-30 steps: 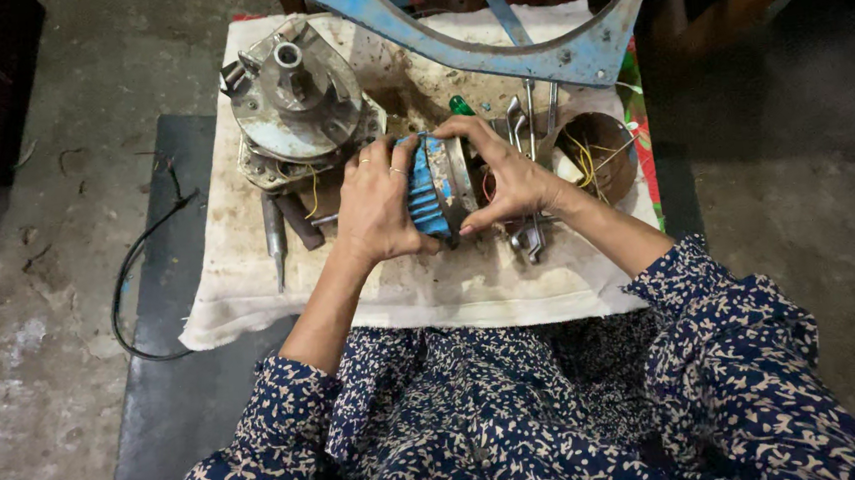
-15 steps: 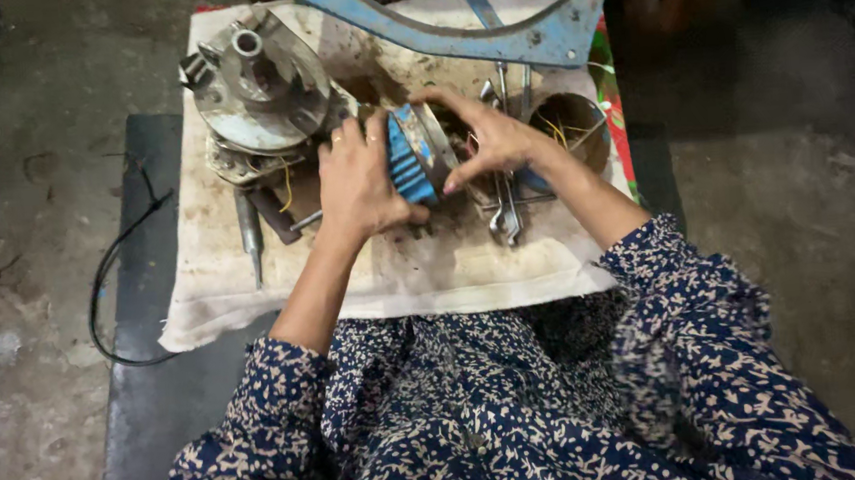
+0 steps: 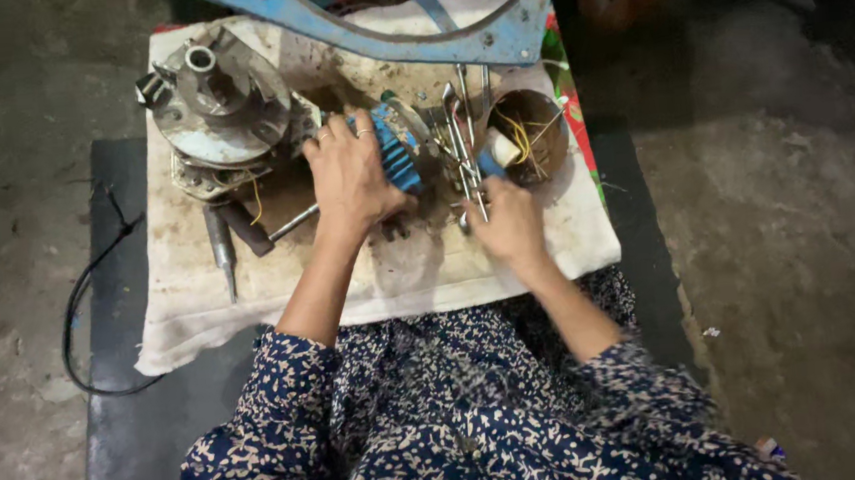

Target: The person works on a small blue electric motor placed on a white cloth. They use a thin metal rod to probe and adjust the motor's internal components, then switch to a wrench to tighten or loosen parts on the motor's end. The person repeatedly rotates the motor to access different sides while continuing to manipulate its components.

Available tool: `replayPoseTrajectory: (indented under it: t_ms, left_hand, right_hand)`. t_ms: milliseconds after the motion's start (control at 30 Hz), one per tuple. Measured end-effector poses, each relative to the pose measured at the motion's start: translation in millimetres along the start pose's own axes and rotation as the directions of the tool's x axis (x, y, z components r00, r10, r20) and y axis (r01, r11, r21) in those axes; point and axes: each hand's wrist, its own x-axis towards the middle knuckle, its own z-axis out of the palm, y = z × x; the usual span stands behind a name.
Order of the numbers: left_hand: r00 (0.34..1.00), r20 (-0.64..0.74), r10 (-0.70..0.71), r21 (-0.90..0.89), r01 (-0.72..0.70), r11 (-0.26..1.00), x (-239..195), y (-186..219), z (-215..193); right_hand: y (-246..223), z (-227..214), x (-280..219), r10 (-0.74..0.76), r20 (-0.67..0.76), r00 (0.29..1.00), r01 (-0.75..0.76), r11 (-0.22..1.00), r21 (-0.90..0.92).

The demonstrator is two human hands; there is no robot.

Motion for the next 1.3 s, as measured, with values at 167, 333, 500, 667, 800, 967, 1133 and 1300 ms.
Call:
replayPoseTrajectory:
  t_ms: [167, 333, 500, 667, 800, 967, 1133, 1300]
  left_hand:
    - [0.998, 0.047, -0.039, -0.064, 0.042, 0.997, 7.0, -0.3, -4.4]
    - [1.0, -0.011, -0.012, -0.034, 0.011, 0.999, 1.6, 0.1, -3.5]
    - [1.0, 0.012, -0.029, -0.062, 0.03, 0.998, 2.6, -2.3, -4.4]
    - [1.0, -0.018, -0.026, -0.048, 0.025, 0.999, 4.1, -2.2, -6.6]
    - [0.999, 0.025, -0.043, -0.077, 0.045, 0.996, 5.8, -2.3, -5.0]
    - [0.999, -0.012, -0.031, -0.089, 0.029, 0.996, 3.7, -3.3, -6.1]
    - [0.998, 0.043, -0.049, -0.065, 0.052, 0.997, 5.8, -1.5, -8.0]
    - [0.999, 0.031, -0.04, -0.073, 0.042, 0.996, 3.6, -2.3, -6.4]
  right_hand:
    - [6.1, 30.6, 5.3, -0.037, -0.094, 0.995, 0.018, 0.981, -0.196]
    - [13.6, 44.2, 17.2, -0.036, -0.07, 0.997, 0.018, 0.97, -0.241]
    - [12.0, 48.5, 23.5, -0.115, -0.067, 0.991, 0.088, 0.943, -0.322]
    - [9.6, 29.8, 20.3, -0.049, 0.017, 0.999, 0.051, 0.981, -0.187]
    - [14.9, 4.3, 4.2, 0.108, 0.197, 0.974, -0.155, 0.958, 0.24]
    - [17.2, -15.7, -24.0, 0.1, 0.555, 0.826, -0.504, 0.573, 0.646]
    - [31.1, -51.6, -40.6, 0.111, 0.7, 0.705, -0.673, 0.414, 0.613]
    - [36.0, -95.5, -73.3, -0.01, 0.781, 0.625, -0.588, 0.652, 0.478]
